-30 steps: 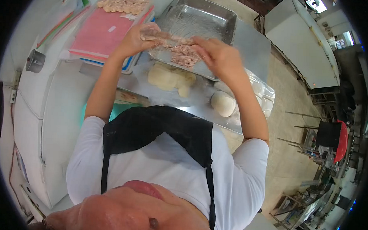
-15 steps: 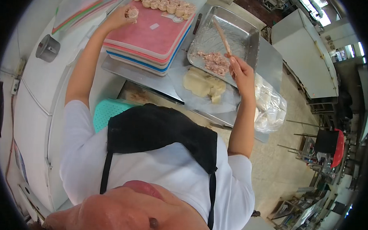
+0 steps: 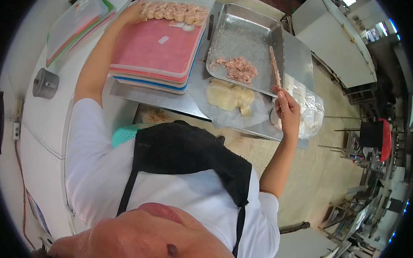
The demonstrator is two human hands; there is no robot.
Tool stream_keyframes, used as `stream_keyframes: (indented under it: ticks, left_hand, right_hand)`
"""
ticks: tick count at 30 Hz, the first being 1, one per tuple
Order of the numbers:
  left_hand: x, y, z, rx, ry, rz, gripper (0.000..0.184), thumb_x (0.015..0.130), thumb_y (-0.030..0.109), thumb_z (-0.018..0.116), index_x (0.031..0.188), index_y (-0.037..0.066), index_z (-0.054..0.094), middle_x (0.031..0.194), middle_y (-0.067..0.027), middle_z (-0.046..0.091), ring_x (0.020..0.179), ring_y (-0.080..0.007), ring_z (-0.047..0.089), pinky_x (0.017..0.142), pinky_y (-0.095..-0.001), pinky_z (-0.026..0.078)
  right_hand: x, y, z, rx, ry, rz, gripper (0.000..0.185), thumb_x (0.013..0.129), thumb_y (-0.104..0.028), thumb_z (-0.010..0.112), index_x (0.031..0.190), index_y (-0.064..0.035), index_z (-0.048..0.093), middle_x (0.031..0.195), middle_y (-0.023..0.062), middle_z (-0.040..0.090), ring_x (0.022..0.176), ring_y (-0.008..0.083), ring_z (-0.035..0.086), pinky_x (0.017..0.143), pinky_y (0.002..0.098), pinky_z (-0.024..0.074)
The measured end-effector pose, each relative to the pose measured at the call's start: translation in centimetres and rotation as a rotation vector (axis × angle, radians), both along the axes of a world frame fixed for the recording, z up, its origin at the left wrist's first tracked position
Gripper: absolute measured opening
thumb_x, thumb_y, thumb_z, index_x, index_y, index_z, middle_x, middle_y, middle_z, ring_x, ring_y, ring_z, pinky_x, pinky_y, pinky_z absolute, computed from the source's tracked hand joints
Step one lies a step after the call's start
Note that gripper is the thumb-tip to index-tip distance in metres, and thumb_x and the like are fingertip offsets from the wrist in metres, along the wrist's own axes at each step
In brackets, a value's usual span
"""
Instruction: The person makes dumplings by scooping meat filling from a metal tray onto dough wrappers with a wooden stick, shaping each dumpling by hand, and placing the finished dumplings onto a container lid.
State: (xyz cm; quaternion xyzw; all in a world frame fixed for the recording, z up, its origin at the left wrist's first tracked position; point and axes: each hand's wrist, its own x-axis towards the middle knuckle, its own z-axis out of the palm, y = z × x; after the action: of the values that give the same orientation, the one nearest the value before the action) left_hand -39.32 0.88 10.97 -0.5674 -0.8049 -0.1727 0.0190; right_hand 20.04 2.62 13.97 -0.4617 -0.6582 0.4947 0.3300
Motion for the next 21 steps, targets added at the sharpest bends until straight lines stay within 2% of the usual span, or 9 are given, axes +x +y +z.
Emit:
stream_keyframes:
  ticks: [4, 6, 8, 10, 13, 15, 17, 19, 21]
  left_hand:
    - [-1.3, 1.6, -1.3, 0.088, 0.072, -0.011, 0.077, 0.07, 0.026, 0.073, 0.134, 0.004, 0.037, 0.119, -0.0239, 0.057, 0.109, -0.0368, 0.056, 0.091, -0.0419, 0.045]
    - [-1.9, 2.5, -1.4, 0.014, 0.034, 0.037, 0.079, 0.069, 0.028, 0.075, 0.134, 0.004, 0.036, 0.118, -0.0242, 0.057, 0.109, -0.0365, 0.056, 0.091, -0.0412, 0.045]
    - [-4.0, 2.4, -2.6, 0.097, 0.115, -0.053, 0.077, 0.071, 0.028, 0.073, 0.134, 0.004, 0.036, 0.116, -0.0255, 0.057, 0.108, -0.0371, 0.056, 0.089, -0.0413, 0.046]
    - [1.5, 0.8, 2.5, -0.284, -0.123, 0.142, 0.08, 0.072, 0.03, 0.072, 0.137, 0.006, 0.033, 0.117, -0.0247, 0.057, 0.108, -0.0376, 0.057, 0.09, -0.041, 0.045]
    - [4.6, 0.1, 4.8, -0.189, 0.168, 0.237, 0.081, 0.075, 0.032, 0.071, 0.14, 0.007, 0.03, 0.119, -0.0217, 0.058, 0.105, -0.0339, 0.059, 0.088, -0.0386, 0.046]
    - [11.2, -1.0, 7.4, 0.04, 0.112, 0.122, 0.07, 0.078, 0.031, 0.069, 0.136, 0.005, 0.039, 0.121, -0.0185, 0.058, 0.107, -0.0283, 0.059, 0.089, -0.035, 0.045]
    - [20.3, -1.9, 6.3, 0.273, -0.157, -0.221, 0.048, 0.083, 0.028, 0.065, 0.124, 0.005, 0.054, 0.12, -0.0167, 0.059, 0.109, -0.0234, 0.057, 0.09, -0.0321, 0.044]
    - [30.3, -2.8, 4.7, 0.24, -0.597, -0.268, 0.035, 0.085, 0.027, 0.062, 0.112, 0.005, 0.061, 0.117, -0.0141, 0.061, 0.109, -0.0215, 0.057, 0.091, -0.0311, 0.043]
    - [35.0, -2.7, 0.7, 0.04, -0.772, -0.324, 0.032, 0.083, 0.024, 0.064, 0.109, 0.006, 0.061, 0.111, -0.0119, 0.063, 0.103, -0.0204, 0.059, 0.086, -0.0308, 0.045]
  right_hand:
    - [0.7, 2.0, -0.7, 0.015, -0.071, 0.066, 0.033, 0.094, -0.031, 0.055, 0.109, -0.0041, 0.065, 0.058, -0.0087, 0.038, 0.051, 0.0006, 0.032, 0.046, 0.0179, 0.0235]
    - [0.7, 4.3, -0.7, 0.021, -0.148, 0.186, 0.035, 0.093, -0.032, 0.054, 0.109, -0.0031, 0.065, 0.058, -0.0042, 0.041, 0.052, 0.0038, 0.037, 0.048, 0.0209, 0.0305]
    - [1.2, 8.3, -2.9, 0.335, -0.45, 0.222, 0.033, 0.091, -0.031, 0.056, 0.105, -0.0029, 0.066, 0.061, 0.0066, 0.056, 0.053, 0.0149, 0.052, 0.053, 0.0296, 0.0413]
    - [1.8, 11.5, -2.3, 0.671, -0.813, 0.36, 0.028, 0.087, -0.028, 0.059, 0.097, -0.003, 0.068, 0.076, 0.0177, 0.065, 0.067, 0.0308, 0.063, 0.063, 0.0381, 0.0478]
    - [1.2, 15.3, -1.3, 0.507, -1.232, 0.481, 0.023, 0.083, -0.024, 0.061, 0.088, -0.0035, 0.069, 0.083, 0.0189, 0.066, 0.075, 0.0356, 0.063, 0.065, 0.0411, 0.0495]
    - [-0.1, 15.7, -1.3, 0.576, -1.251, 0.536, 0.015, 0.078, -0.019, 0.062, 0.079, -0.0051, 0.069, 0.078, 0.0164, 0.067, 0.074, 0.0337, 0.065, 0.062, 0.0422, 0.0508]
    - [-0.2, 15.0, -9.9, 1.034, -0.9, 0.595, 0.01, 0.074, -0.013, 0.06, 0.074, -0.0061, 0.068, 0.075, 0.0147, 0.066, 0.071, 0.0328, 0.066, 0.058, 0.042, 0.0517]
    - [-0.7, 13.0, -8.0, 1.0, -0.961, 0.693, 0.009, 0.073, -0.01, 0.059, 0.072, -0.0057, 0.067, 0.073, 0.0141, 0.066, 0.071, 0.0321, 0.066, 0.058, 0.0409, 0.0524]
    - [-0.1, 13.6, -5.5, 0.99, -1.002, 0.752, 0.009, 0.073, -0.009, 0.058, 0.072, -0.005, 0.066, 0.072, 0.0141, 0.065, 0.07, 0.0312, 0.066, 0.058, 0.0403, 0.0528]
